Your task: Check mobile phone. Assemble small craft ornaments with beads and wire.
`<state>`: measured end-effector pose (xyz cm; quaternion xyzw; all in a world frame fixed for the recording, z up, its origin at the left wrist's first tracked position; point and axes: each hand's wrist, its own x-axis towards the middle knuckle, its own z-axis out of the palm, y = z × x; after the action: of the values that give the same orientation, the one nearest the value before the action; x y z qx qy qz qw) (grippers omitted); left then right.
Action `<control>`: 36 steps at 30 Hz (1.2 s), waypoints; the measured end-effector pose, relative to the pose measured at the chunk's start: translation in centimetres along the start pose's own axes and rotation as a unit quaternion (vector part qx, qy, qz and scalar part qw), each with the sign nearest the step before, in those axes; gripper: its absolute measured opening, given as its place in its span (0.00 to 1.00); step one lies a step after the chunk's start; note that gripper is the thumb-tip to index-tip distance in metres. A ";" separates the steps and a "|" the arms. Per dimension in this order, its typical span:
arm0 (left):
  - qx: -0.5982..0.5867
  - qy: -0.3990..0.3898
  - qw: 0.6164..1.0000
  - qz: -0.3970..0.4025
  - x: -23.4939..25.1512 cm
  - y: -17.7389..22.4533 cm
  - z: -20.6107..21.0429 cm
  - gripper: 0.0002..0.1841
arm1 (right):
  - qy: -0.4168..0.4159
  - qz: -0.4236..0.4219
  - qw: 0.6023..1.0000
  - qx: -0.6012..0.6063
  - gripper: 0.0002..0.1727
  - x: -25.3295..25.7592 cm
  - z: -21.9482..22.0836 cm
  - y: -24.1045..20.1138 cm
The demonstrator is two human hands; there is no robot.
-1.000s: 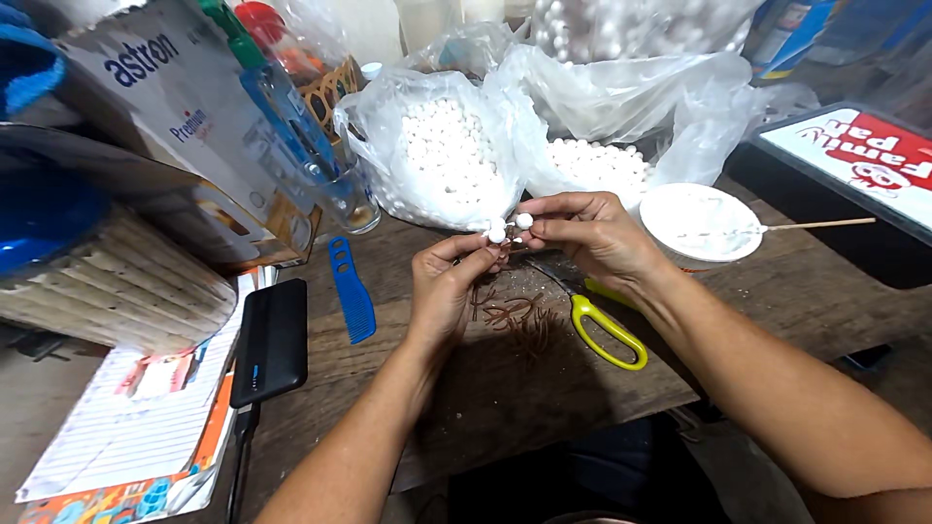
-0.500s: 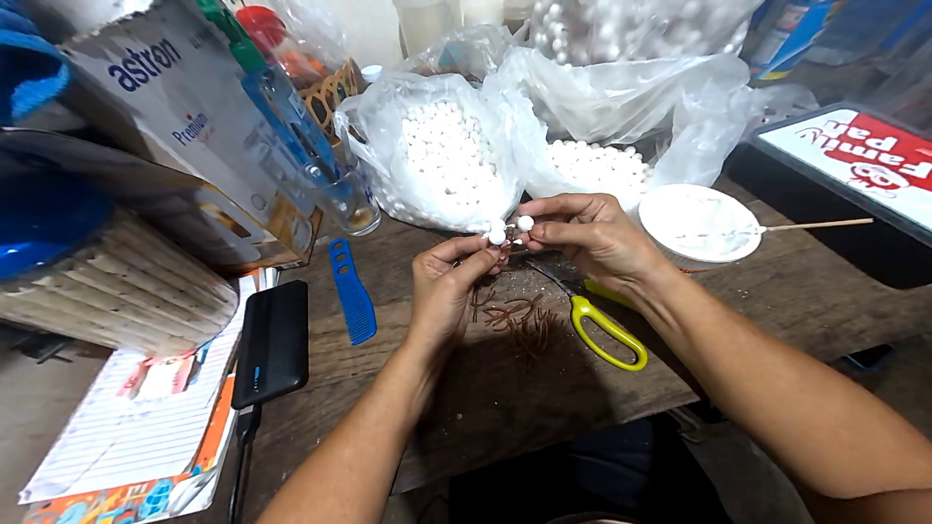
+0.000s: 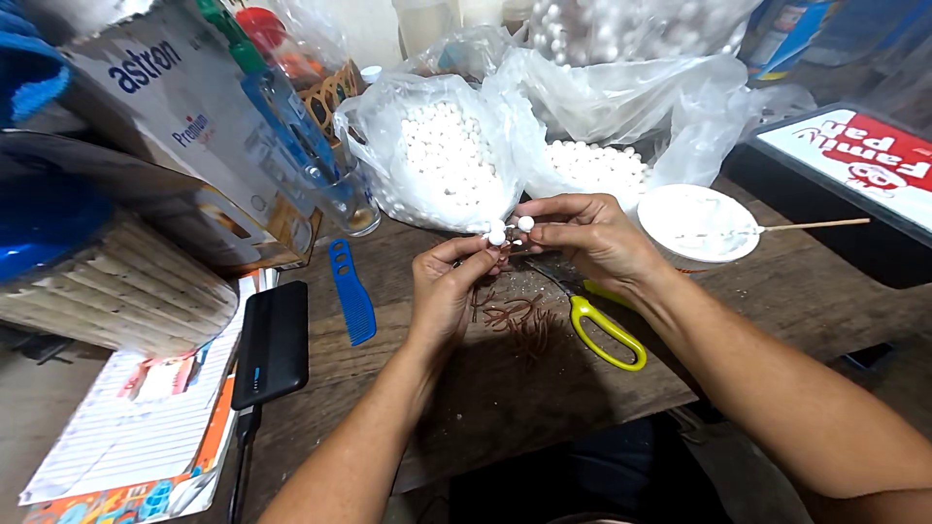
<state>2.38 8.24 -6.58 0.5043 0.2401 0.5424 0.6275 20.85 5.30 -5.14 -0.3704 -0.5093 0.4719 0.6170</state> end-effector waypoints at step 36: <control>0.001 -0.001 1.000 -0.002 0.0 0.0 0.0 0.15 | 0.022 0.014 1.000 0.010 0.17 0.1 0.3 0.0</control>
<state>2.37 8.28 -6.63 0.5050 0.2405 0.5404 0.6286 20.57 5.37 -5.01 -0.3813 -0.4861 0.4771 0.6250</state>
